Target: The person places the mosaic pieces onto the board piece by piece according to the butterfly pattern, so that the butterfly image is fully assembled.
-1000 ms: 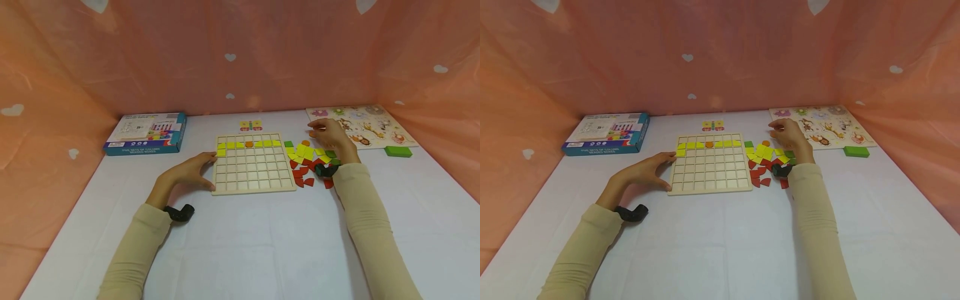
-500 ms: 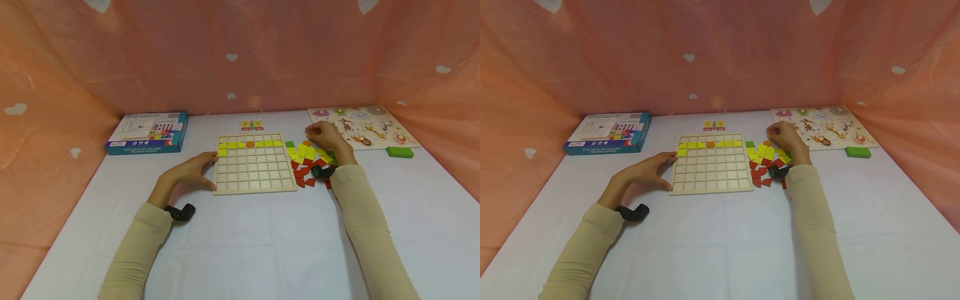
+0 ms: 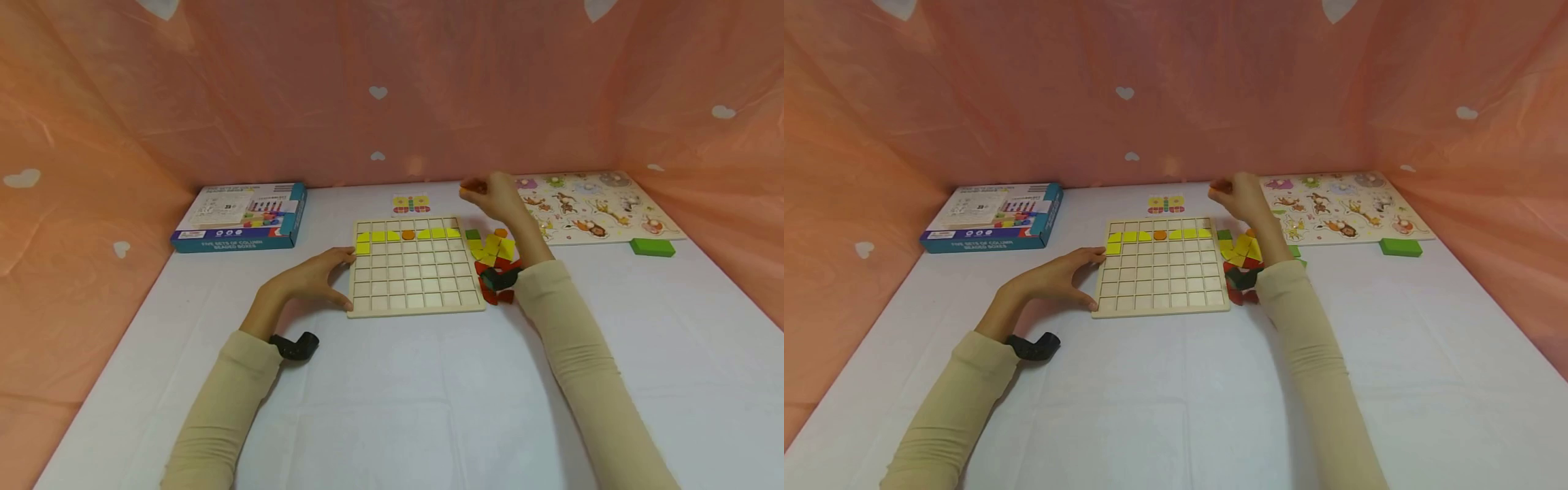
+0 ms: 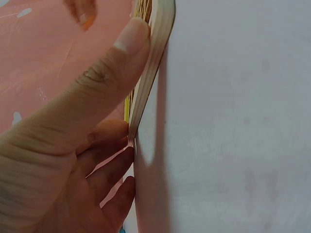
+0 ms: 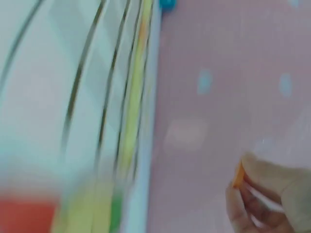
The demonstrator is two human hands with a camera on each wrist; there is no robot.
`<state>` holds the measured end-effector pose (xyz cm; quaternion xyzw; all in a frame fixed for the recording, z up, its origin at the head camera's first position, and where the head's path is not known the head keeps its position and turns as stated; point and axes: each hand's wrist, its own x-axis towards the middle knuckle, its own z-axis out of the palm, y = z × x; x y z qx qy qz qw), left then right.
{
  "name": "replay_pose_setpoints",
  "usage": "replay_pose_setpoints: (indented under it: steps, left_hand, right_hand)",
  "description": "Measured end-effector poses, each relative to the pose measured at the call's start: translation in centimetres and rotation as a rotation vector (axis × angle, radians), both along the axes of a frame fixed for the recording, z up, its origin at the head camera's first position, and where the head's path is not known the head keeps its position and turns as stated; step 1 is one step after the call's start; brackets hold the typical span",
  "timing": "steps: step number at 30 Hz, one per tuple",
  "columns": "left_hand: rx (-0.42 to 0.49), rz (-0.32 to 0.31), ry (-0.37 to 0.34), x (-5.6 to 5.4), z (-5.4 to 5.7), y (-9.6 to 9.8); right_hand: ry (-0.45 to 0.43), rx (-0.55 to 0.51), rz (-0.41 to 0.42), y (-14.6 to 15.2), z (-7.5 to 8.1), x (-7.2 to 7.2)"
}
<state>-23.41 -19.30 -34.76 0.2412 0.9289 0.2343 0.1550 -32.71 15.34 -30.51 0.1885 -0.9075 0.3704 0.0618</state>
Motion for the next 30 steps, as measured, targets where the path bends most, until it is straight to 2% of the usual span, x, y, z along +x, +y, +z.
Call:
replay_pose_setpoints:
  steps: [5, 12, 17, 22, 30]
  left_hand:
    - [0.007, 0.001, 0.0, 0.0, -0.1, -0.1]
    - [-0.007, 0.004, -0.016, -0.1, -0.2, -0.1]
    - [-0.009, -0.001, -0.009, -0.1, -0.1, -0.1]
    - [-0.013, 0.006, -0.013, 0.0, 0.0, -0.1]
    - [-0.012, 0.007, -0.016, 0.0, 0.0, -0.1]
  right_hand:
    - [0.022, -0.047, 0.086, -5.9, 0.2, 1.0]
    - [-0.034, 0.027, 0.217, -11.2, -1.5, 1.9]
    - [-0.082, 0.066, 0.299, -12.3, -2.6, 1.8]
    - [-0.029, 0.112, 0.432, -12.3, -3.7, 1.3]
    - [-0.054, 0.124, 0.445, -12.3, -4.9, 1.2]
